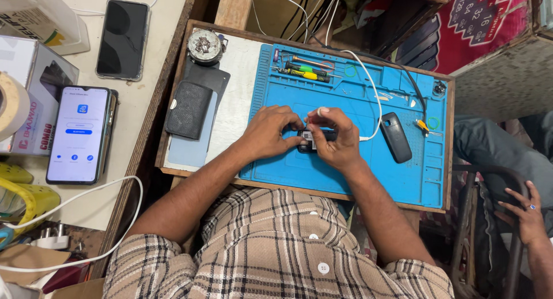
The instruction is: The person disassembles a black feature phone on a blue work mat, using a red-handled screwdriver and tweezers to remove the back cover, battery, and internal components. They inspect the motherboard and connectors, then reassemble the phone and test the display.
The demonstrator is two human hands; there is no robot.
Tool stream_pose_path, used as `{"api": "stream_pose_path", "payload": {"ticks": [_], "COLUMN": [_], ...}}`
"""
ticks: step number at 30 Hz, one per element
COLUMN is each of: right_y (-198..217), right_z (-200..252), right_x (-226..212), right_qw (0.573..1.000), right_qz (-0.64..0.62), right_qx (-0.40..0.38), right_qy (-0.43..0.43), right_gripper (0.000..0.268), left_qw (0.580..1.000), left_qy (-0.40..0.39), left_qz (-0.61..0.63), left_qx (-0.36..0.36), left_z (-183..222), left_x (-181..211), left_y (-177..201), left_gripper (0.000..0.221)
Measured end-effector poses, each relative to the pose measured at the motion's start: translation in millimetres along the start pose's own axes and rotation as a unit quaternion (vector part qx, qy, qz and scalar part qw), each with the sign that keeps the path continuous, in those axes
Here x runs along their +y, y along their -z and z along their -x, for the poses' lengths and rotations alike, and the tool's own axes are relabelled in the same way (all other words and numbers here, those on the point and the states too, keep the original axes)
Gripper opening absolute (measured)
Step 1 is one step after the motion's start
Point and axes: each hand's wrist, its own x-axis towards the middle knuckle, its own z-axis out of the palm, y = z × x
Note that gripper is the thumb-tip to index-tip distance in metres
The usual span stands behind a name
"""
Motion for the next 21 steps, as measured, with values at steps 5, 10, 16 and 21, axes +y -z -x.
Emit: {"api": "stream_pose_path", "payload": {"ticks": [5, 10, 16, 21], "right_y": [-1.2, -1.2, -0.8, 0.5], "right_z": [1.9, 4.4, 4.0, 2.9], "right_x": [3.9, 5.3, 5.5, 4.9], "right_qw": [0.999, 0.999, 0.999, 1.000], "right_qz": [-0.021, -0.017, -0.017, -0.013], "right_qx": [0.022, 0.024, 0.025, 0.021], "right_qy": [-0.027, -0.027, -0.024, -0.017], "right_gripper": [0.053, 0.054, 0.054, 0.055], "left_qw": [1.000, 1.000, 1.000, 1.000], "left_qy": [-0.015, -0.004, -0.002, -0.003], "left_qz": [-0.001, 0.004, 0.003, 0.002], "left_qx": [0.009, 0.001, 0.002, 0.001], "left_z": [0.2, 0.2, 0.1, 0.0], "left_x": [1.2, 0.4, 0.3, -0.9], "left_y": [0.9, 1.0, 0.5, -0.5], "left_gripper": [0.028, 0.029, 0.028, 0.026]}}
